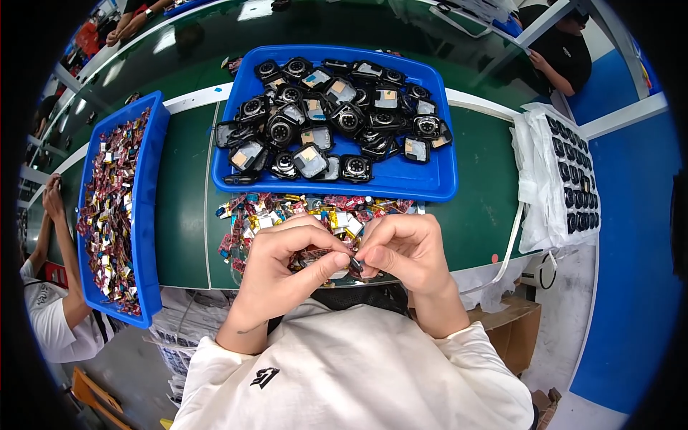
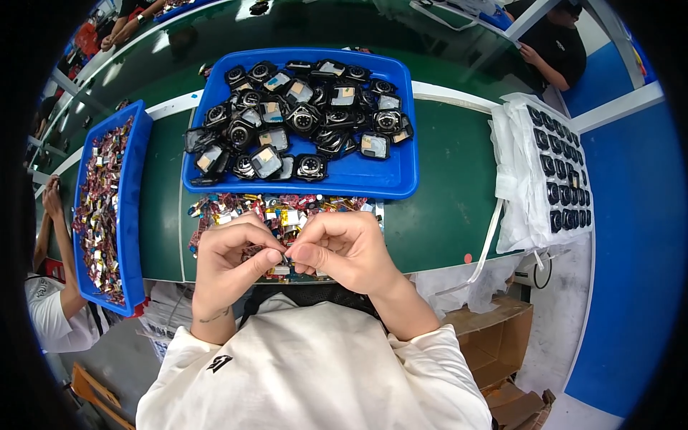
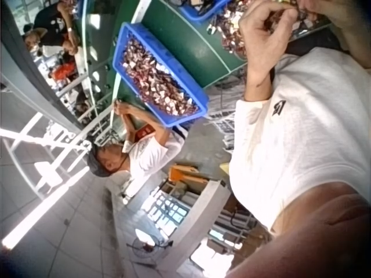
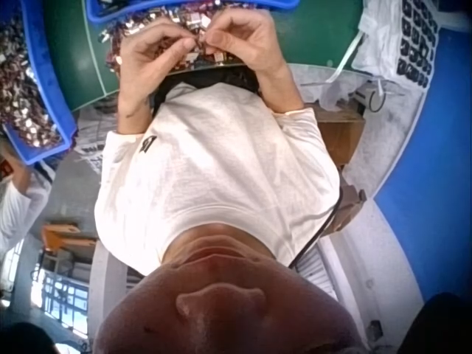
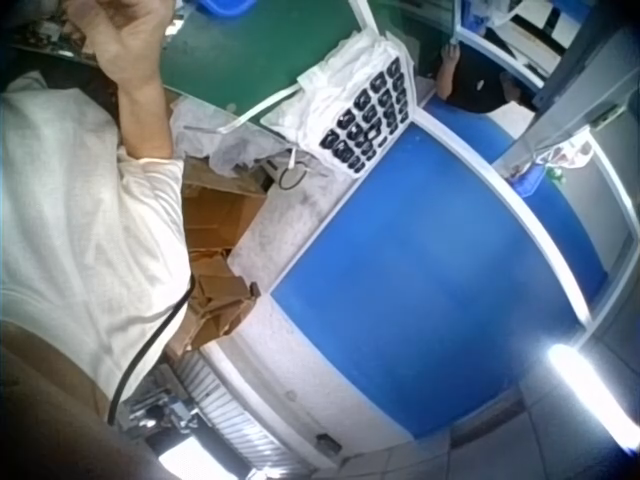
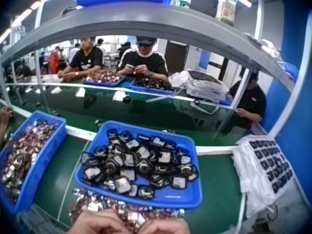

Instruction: Manually assembling small colorful components onto black circular bases at a production line.

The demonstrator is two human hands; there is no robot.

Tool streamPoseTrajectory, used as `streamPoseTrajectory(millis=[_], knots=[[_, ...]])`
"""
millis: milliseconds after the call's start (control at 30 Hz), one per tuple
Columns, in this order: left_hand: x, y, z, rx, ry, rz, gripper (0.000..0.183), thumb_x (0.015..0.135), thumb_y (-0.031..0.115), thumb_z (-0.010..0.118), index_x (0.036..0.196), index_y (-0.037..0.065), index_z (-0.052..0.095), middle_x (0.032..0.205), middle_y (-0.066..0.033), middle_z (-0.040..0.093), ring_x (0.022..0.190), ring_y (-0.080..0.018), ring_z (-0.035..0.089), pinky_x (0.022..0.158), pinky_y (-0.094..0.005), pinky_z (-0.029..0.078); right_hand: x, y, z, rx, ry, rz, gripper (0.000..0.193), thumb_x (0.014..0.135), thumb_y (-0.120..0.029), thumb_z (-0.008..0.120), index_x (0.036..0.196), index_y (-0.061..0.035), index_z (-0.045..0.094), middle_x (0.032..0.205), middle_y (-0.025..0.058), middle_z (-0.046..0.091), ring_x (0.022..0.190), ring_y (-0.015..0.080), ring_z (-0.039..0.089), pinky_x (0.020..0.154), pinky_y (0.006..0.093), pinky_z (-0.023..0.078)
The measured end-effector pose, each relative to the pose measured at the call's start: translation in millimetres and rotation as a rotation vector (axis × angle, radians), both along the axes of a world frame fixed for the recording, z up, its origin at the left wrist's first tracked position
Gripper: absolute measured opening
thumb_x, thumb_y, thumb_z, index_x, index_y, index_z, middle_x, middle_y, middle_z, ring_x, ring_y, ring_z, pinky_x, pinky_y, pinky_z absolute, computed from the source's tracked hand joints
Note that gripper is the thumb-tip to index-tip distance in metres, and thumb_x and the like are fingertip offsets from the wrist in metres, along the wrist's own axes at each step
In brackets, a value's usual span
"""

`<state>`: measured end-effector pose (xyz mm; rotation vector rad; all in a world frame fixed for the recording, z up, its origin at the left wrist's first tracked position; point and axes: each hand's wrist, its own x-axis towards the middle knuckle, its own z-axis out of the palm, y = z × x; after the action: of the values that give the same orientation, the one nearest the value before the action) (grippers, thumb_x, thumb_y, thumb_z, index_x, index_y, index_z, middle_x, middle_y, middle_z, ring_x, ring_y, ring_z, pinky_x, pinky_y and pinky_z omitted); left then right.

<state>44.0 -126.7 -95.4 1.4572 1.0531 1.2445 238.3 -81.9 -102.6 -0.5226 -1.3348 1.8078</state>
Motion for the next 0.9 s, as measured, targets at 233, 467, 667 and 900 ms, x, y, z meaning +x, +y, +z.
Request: streamPoseTrajectory(millis=[233, 467, 667, 900], knots=[[-6.1, -1.3, 1.9, 0.074, -0.075, 0.051, 0.006, 0.078, 0.0, 0.071, 0.083, -0.002, 0.068, 0.078, -0.0078, 0.065, 0.073, -0.0153, 0.058, 0.067, -0.0264, 0.044, 3.4, 16.6, 9.5, 0.516, -0.453, -0.231, 0.008, 0.079, -0.003, 0.073, 0.079, -0.0002, 0.066, 0.078, 0.0046, 0.061, 0.064, 0.0102, 0.055, 0.055, 0.0241, 0.042], [-15.9, -3.9, 1.7, 0.042, -0.069, 0.241, 0.005, 0.08, -0.001, 0.069, 0.083, -0.004, 0.066, 0.08, -0.0078, 0.063, 0.075, -0.0132, 0.056, 0.068, -0.0239, 0.043, -3.6, 49.0, 34.8, 1.1, -0.836, 0.004, 0.011, 0.078, -0.005, 0.066, 0.089, -0.005, 0.066, 0.088, 0.006, 0.056, 0.083, 0.0229, 0.056, 0.068, 0.035, 0.047], [-11.1, -3.0, 0.4, 0.067, -0.078, 0.275, 0.005, 0.08, 0.0, 0.068, 0.083, -0.004, 0.066, 0.092, -0.0089, 0.062, 0.081, -0.0111, 0.056, 0.072, -0.0233, 0.044, -44.7, 93.4, 28.0, 1.257, -0.841, -0.031, 0.029, 0.079, -0.011, 0.068, 0.108, -0.0096, 0.064, 0.1, 0.0089, 0.054, 0.094, 0.0271, 0.054, 0.078, 0.0367, 0.049], [-11.4, -0.4, -2.3, 0.163, 0.0, 0.378, 0.005, 0.078, 0.002, 0.07, 0.08, -0.001, 0.068, 0.108, -0.0137, 0.064, 0.097, -0.0177, 0.056, 0.085, -0.0282, 0.044, -57.0, 109.9, 13.4, 1.335, -0.752, -0.052, 0.027, 0.074, -0.009, 0.073, 0.098, -0.0064, 0.062, 0.101, 0.0082, 0.059, 0.097, 0.0308, 0.056, 0.081, 0.0389, 0.049]])
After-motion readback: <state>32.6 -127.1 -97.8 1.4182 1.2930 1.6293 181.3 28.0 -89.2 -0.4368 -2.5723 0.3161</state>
